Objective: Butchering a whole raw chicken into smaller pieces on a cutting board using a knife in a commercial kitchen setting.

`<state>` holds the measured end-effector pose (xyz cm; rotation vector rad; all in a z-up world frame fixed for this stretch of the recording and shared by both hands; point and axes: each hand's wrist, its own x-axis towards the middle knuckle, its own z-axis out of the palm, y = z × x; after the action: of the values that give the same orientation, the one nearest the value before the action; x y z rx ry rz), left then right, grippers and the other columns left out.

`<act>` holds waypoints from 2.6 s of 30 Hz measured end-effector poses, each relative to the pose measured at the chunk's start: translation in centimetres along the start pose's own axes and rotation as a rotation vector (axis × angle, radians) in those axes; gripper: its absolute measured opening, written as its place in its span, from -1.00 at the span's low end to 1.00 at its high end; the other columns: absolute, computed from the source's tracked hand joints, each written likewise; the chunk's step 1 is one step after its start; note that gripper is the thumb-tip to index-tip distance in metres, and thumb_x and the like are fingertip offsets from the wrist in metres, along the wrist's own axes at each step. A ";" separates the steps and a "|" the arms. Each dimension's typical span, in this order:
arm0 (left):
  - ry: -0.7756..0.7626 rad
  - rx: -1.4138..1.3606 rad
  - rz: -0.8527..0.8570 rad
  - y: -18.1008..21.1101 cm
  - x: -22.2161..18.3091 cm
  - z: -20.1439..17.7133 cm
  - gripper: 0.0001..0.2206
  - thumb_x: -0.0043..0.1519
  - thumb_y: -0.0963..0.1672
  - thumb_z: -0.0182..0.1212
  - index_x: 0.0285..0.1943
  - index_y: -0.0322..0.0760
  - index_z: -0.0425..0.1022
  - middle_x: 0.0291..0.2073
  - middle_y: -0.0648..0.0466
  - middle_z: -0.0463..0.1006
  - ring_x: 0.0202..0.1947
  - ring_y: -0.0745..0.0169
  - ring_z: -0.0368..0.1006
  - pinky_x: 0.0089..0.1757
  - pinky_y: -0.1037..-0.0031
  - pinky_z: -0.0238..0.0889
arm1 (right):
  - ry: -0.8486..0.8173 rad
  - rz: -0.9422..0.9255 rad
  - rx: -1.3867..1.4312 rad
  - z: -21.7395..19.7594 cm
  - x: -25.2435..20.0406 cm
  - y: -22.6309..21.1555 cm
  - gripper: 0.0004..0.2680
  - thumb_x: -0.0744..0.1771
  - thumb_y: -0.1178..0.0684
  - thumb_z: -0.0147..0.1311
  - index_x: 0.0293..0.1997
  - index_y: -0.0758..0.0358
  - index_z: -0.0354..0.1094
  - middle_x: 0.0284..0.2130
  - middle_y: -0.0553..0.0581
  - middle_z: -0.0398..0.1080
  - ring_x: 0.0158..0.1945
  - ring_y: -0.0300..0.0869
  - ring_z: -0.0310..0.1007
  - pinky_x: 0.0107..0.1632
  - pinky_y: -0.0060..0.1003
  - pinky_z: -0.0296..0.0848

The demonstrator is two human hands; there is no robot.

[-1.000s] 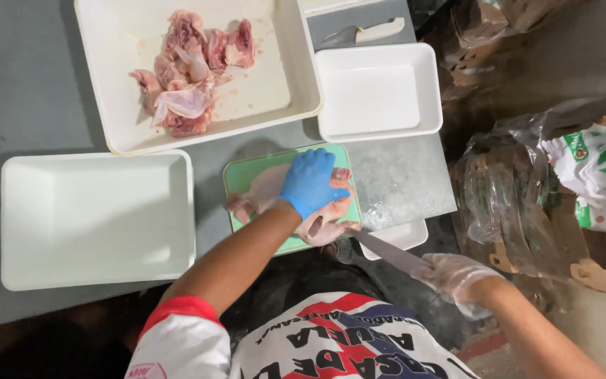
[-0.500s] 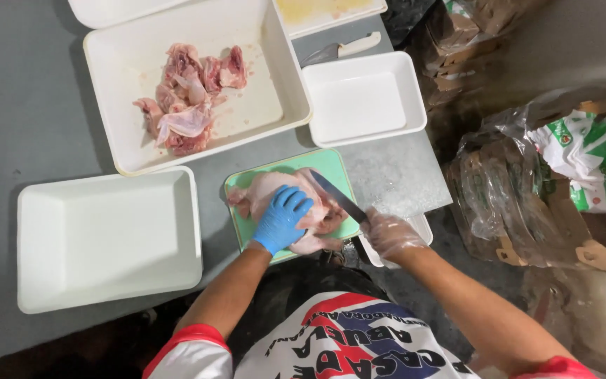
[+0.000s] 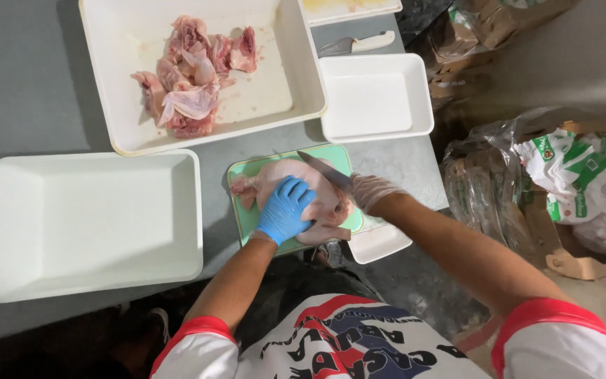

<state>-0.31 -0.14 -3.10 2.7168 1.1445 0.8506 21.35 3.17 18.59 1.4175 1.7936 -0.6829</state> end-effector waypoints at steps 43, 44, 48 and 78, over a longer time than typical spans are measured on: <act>-0.319 -0.138 -1.307 4.3 1.8 -1.6 -0.70 0.19 -0.12 0.10 0.12 -0.17 0.44 -0.17 0.03 0.58 -0.09 -0.05 0.62 -0.11 0.11 0.50 | -0.366 -0.040 -0.262 -7.8 2.3 -0.6 -0.61 0.46 -0.19 -0.10 0.40 0.21 0.35 0.02 0.44 0.55 0.04 0.14 0.62 0.15 0.08 0.62; -0.322 -0.135 -1.308 4.3 1.9 -1.8 -0.70 0.19 -0.12 0.10 0.12 -0.17 0.44 -0.17 0.03 0.58 -0.09 -0.05 0.62 -0.11 0.11 0.50 | -0.367 -0.043 -0.260 -7.1 2.3 0.0 -0.61 0.46 -0.19 -0.10 0.40 0.21 0.35 0.02 0.44 0.55 0.04 0.14 0.62 0.15 0.08 0.62; -0.336 -0.204 -1.354 4.2 1.2 -3.2 -0.70 0.24 -0.13 0.06 0.16 -0.15 0.46 -0.12 0.01 0.61 -0.02 -0.10 0.64 -0.03 0.06 0.51 | -0.373 0.042 -0.069 -2.8 4.1 4.8 -0.46 0.46 -0.39 -0.26 0.34 0.33 0.38 0.04 0.47 0.53 0.13 0.19 0.58 0.16 0.05 0.60; -0.753 0.135 0.262 -0.2 13.2 -8.5 -0.22 -0.28 0.31 0.36 0.11 0.05 0.47 0.11 0.18 0.44 0.27 0.00 0.21 0.19 -0.18 0.08 | -0.086 0.083 0.618 9.0 -5.5 8.3 -0.51 0.47 -0.19 -0.13 0.60 0.19 -0.04 0.37 0.25 0.35 0.31 -0.01 0.46 0.27 -0.14 0.50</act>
<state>2.64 7.78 10.06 2.8917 0.7029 -0.2671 32.00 -4.92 18.04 1.8070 1.5050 -1.3074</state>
